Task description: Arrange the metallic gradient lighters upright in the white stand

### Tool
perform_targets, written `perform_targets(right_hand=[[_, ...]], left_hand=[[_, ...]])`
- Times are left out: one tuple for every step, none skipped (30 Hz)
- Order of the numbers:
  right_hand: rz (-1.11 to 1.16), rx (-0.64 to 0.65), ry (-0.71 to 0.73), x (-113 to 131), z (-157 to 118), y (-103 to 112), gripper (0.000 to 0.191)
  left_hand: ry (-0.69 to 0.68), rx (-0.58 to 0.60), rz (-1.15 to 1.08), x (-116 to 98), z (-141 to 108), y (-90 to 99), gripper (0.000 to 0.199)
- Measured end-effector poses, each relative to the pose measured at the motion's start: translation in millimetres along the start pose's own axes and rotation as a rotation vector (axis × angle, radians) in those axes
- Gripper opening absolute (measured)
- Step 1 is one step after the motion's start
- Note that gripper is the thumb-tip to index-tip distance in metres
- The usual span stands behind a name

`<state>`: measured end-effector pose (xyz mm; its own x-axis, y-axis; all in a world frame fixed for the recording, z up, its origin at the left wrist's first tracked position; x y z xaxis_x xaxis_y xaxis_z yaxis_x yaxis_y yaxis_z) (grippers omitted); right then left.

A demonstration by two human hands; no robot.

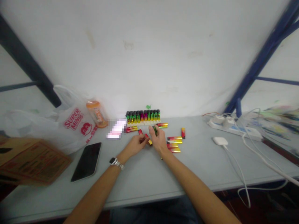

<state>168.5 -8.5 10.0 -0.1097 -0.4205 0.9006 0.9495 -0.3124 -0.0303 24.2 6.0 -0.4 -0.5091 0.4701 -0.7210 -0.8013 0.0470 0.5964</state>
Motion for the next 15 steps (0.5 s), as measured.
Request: perform_targets(right_hand=[[-0.006,-0.005,-0.004,-0.5,0.6,0.4,0.042],[-0.020,-0.015,-0.007,-1.0,1.2,0.7,0.042],[-0.042,-0.027,-0.009,-1.6,1.9,1.1,0.042],[-0.067,-0.037,-0.007,-2.0,2.5,1.4,0.042],[-0.094,-0.046,-0.002,-2.2,3.1,1.7,0.041],[-0.120,-0.054,0.007,-2.2,3.5,2.1,0.040],[-0.143,-0.061,0.020,-1.8,3.8,2.5,0.039],[-0.161,-0.064,0.036,-1.2,3.9,2.8,0.037],[-0.175,-0.062,0.052,-0.5,3.9,3.0,0.035],[-0.183,-0.058,0.067,0.3,3.7,3.1,0.033],[-0.187,-0.050,0.078,1.0,3.3,3.0,0.032],[-0.186,-0.042,0.084,1.5,2.8,2.7,0.031],[-0.183,-0.036,0.086,1.7,2.2,2.4,0.031],[-0.176,-0.035,0.082,1.6,1.7,2.1,0.031],[-0.166,-0.038,0.074,1.2,1.1,1.8,0.031]], left_hand=[[0.001,0.001,0.002,0.0,-0.2,-0.1,0.041],[0.002,0.002,0.003,-0.2,-0.4,-0.1,0.041],[0.003,0.004,0.006,-0.6,-0.6,0.0,0.040],[0.003,0.007,0.009,-1.1,-0.8,0.1,0.040],[0.003,0.008,0.013,-1.7,-0.9,0.3,0.039],[0.002,0.010,0.016,-2.2,-1.0,0.4,0.039],[0.003,0.010,0.018,-2.7,-1.1,0.5,0.038],[0.005,0.011,0.019,-3.0,-1.1,0.5,0.038],[0.007,0.011,0.019,-3.2,-1.1,0.4,0.037],[0.010,0.011,0.019,-3.1,-1.1,0.3,0.037],[0.013,0.011,0.018,-2.9,-1.1,0.1,0.037],[0.016,0.011,0.016,-2.5,-1.2,-0.1,0.037],[0.017,0.011,0.014,-2.1,-1.2,-0.3,0.038],[0.017,0.010,0.013,-1.6,-1.2,-0.5,0.038],[0.015,0.009,0.014,-1.1,-1.3,-0.6,0.039]])
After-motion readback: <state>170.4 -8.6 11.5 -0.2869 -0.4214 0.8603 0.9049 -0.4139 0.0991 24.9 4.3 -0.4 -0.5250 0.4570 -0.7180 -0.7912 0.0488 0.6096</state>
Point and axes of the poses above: each hand's wrist, its own z-axis towards the middle knuckle, its own y-axis out of the back of the hand, x = y × z, the point moved 1 cm from there along z, towards the middle knuckle, and after that the axes turned 10 degrees about -x, right-handed, at the moved point
